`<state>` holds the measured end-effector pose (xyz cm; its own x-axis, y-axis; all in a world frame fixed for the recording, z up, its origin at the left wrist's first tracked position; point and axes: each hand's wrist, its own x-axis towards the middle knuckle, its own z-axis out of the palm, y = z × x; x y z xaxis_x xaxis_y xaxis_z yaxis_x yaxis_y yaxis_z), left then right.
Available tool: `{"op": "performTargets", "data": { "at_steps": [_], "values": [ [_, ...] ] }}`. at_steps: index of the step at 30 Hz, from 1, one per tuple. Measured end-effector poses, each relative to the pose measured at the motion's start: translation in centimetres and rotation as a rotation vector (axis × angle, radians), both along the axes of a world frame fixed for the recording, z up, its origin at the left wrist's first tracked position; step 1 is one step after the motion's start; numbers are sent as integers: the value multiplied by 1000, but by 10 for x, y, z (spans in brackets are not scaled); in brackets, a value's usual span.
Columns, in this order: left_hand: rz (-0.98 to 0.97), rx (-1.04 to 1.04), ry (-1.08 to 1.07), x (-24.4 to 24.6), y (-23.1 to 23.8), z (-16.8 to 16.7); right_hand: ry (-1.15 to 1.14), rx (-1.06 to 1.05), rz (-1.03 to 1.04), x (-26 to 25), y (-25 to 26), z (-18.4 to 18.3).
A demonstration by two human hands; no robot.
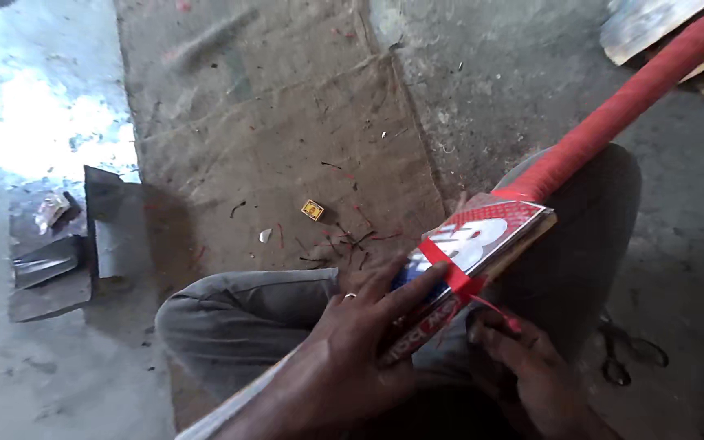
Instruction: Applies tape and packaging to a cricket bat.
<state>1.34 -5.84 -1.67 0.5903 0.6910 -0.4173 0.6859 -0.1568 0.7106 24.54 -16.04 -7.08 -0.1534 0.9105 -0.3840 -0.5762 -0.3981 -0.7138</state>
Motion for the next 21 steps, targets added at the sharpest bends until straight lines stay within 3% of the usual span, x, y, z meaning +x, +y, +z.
{"op": "performTargets", "data": {
  "at_steps": [4,7,9,11,13,16,21],
  "values": [
    [4,-582,-292,-12,16,7,83,62,-1,-3,7,11],
    [-14,-629,-364,-17,31,-7,86,1,-24,-6,15,7],
    [43,-300,-293,-21,29,2,44,-40,-23,-11,25,8],
    [146,295,17,-12,3,10,16,-90,-14,-16,38,16],
    [168,709,300,11,-36,-2,35,-129,-8,-21,44,21],
    [107,905,577,30,-66,-41,12,-147,-38,-22,35,16],
    [77,869,506,27,-53,-44,-54,-153,-88,-1,-12,-3]
  ]
}}
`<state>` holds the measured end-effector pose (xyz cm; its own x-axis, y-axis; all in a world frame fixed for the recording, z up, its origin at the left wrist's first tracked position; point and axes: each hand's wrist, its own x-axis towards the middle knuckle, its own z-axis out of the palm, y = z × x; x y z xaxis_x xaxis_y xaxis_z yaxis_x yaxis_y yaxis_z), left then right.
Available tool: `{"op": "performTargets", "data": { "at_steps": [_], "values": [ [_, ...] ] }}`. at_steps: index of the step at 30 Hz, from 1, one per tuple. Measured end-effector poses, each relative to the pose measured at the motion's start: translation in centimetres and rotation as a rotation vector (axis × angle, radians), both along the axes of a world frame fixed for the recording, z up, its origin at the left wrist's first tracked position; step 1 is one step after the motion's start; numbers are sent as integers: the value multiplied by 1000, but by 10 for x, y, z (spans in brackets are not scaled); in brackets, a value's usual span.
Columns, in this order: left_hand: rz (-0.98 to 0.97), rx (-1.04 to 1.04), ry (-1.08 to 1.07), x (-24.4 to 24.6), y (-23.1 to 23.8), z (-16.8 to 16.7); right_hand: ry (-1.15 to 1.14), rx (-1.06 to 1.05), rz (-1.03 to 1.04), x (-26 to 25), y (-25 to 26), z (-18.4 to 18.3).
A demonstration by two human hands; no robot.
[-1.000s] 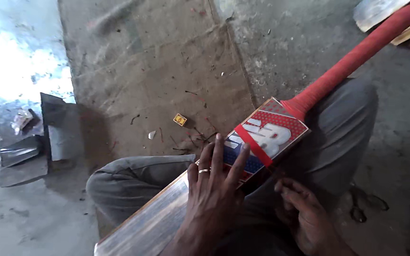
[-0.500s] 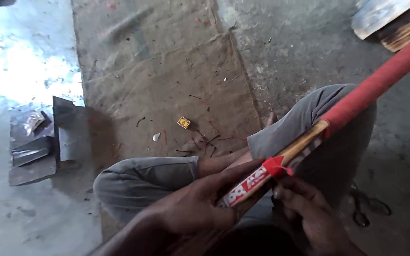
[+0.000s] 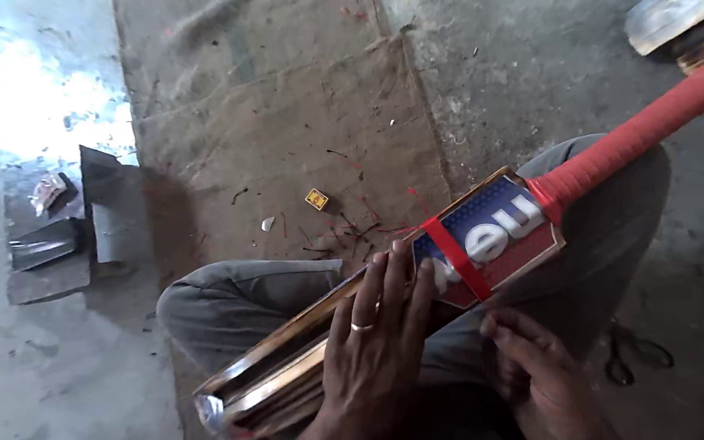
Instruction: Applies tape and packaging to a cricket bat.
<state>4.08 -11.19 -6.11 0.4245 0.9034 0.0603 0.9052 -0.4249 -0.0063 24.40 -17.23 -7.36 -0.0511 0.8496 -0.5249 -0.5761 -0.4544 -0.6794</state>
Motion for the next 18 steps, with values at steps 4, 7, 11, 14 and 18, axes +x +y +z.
{"op": "performTargets", "data": {
  "at_steps": [4,7,11,14,18],
  "values": [
    [-27,-5,-19,-3,4,1,44,-18,-59,2,-17,-8],
    [-38,-16,-36,-3,5,3,120,-6,-41,5,-22,-10],
    [-97,-64,-40,-2,10,7,207,-58,-32,6,-21,-25],
    [-118,-98,-68,-4,15,10,246,-46,-51,6,-19,-26],
    [-157,-266,-204,-15,32,33,213,100,38,3,-10,-10]
  ]
}}
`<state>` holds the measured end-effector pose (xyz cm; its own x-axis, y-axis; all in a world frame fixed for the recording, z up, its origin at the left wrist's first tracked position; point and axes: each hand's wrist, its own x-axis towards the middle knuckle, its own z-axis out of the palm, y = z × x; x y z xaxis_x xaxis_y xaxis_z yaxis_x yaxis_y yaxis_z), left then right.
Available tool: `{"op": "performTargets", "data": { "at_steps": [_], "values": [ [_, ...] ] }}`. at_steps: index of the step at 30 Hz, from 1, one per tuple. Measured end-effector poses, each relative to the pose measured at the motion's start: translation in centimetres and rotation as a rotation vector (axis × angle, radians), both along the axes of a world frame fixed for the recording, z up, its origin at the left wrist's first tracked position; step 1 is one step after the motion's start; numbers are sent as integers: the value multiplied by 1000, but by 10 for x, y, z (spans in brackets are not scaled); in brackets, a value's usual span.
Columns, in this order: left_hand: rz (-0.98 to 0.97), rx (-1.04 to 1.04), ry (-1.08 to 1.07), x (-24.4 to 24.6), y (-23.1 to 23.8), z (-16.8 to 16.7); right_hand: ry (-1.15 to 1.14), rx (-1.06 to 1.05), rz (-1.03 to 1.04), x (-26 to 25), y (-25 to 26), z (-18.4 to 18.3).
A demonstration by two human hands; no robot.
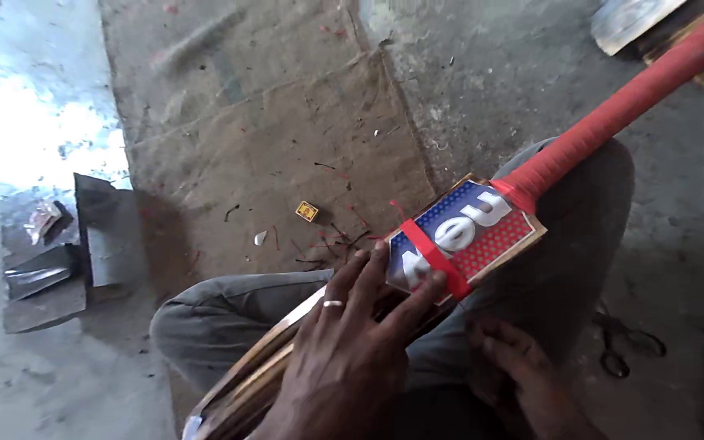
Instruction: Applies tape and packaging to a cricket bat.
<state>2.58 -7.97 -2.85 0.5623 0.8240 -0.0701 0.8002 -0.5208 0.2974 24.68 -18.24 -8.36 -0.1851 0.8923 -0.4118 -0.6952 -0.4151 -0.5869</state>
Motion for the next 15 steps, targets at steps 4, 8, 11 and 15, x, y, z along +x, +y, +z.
{"op": "performTargets", "data": {
  "at_steps": [4,8,11,15],
  "values": [
    [-38,-606,-299,-20,23,28,-25,105,24,-6,19,24],
    [-10,-1097,-550,-29,43,11,-94,80,20,-10,34,16],
    [87,-473,-301,-26,33,7,-162,-6,15,-15,48,7],
    [165,187,109,13,-21,-21,-238,-46,27,-22,51,13]
  ]
}}
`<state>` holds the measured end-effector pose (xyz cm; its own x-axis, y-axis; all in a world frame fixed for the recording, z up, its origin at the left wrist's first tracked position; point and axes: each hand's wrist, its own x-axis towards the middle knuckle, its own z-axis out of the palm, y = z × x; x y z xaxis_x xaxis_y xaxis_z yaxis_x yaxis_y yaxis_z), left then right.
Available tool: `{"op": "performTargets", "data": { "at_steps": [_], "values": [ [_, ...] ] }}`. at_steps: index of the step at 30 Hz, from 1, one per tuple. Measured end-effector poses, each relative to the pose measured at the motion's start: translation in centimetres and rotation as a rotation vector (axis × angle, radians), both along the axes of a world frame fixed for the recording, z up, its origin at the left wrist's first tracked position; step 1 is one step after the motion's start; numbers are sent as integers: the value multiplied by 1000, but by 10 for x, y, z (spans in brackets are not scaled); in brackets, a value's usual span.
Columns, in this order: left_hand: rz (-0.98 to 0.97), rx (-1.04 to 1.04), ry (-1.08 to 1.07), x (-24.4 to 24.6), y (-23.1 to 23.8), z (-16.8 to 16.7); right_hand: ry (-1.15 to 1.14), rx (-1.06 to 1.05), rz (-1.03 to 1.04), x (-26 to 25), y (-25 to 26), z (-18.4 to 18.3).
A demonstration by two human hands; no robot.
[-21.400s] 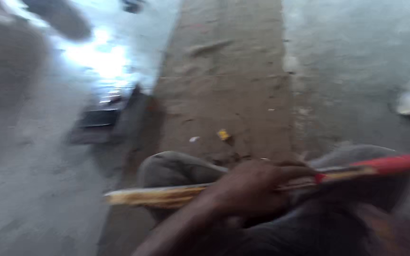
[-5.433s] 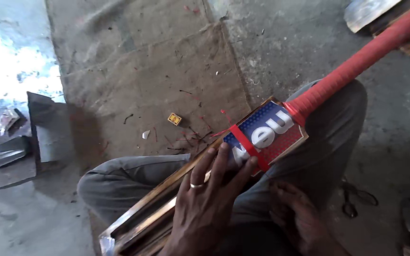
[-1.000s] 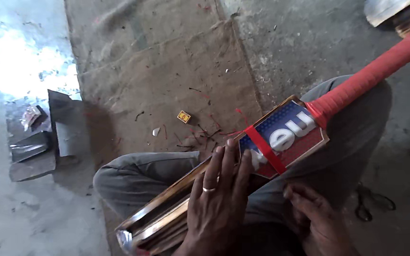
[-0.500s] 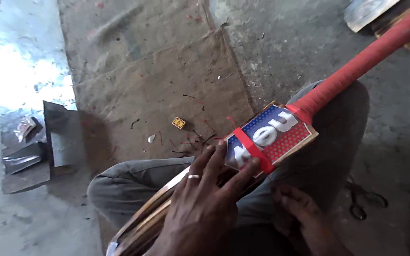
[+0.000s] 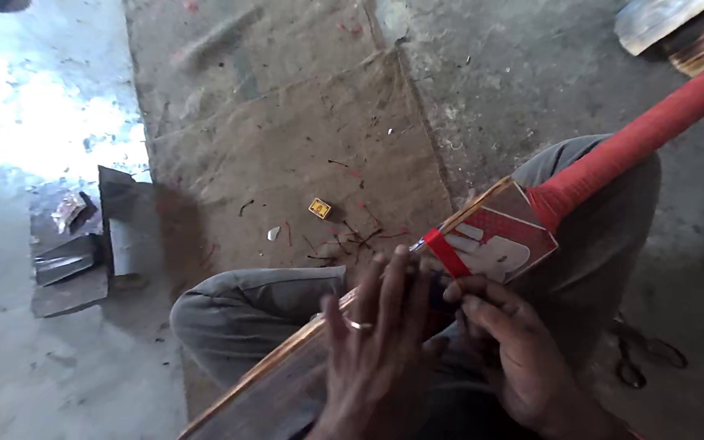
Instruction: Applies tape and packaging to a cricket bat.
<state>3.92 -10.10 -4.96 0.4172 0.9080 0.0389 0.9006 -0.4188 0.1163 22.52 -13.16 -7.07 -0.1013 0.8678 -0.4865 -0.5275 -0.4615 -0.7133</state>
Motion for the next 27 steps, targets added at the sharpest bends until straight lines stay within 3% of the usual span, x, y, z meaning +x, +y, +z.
{"op": "performTargets", "data": {
  "at_steps": [2,4,8,13,15,19,23,25,27],
  "values": [
    [41,36,68,13,-13,-18,-35,-13,-20,3,-15,-3],
    [36,-8,5,17,-11,-24,-86,-29,-45,14,-38,-13],
    [-5,-117,-35,13,2,-19,-96,-64,-86,30,-69,-28],
    [-58,-219,-151,3,15,-4,-60,21,-22,32,-67,-17],
    [-83,-403,-285,-5,25,10,-55,67,12,31,-60,-6],
    [-117,-1020,-618,-22,50,41,32,191,35,26,-41,8],
    [-111,-1465,-811,-28,68,32,85,197,29,22,-28,3],
    [-151,-1542,-869,-31,79,19,98,136,19,19,-21,-4],
    [-168,-1417,-898,-37,89,20,99,95,13,14,-10,-3]
  ]
}}
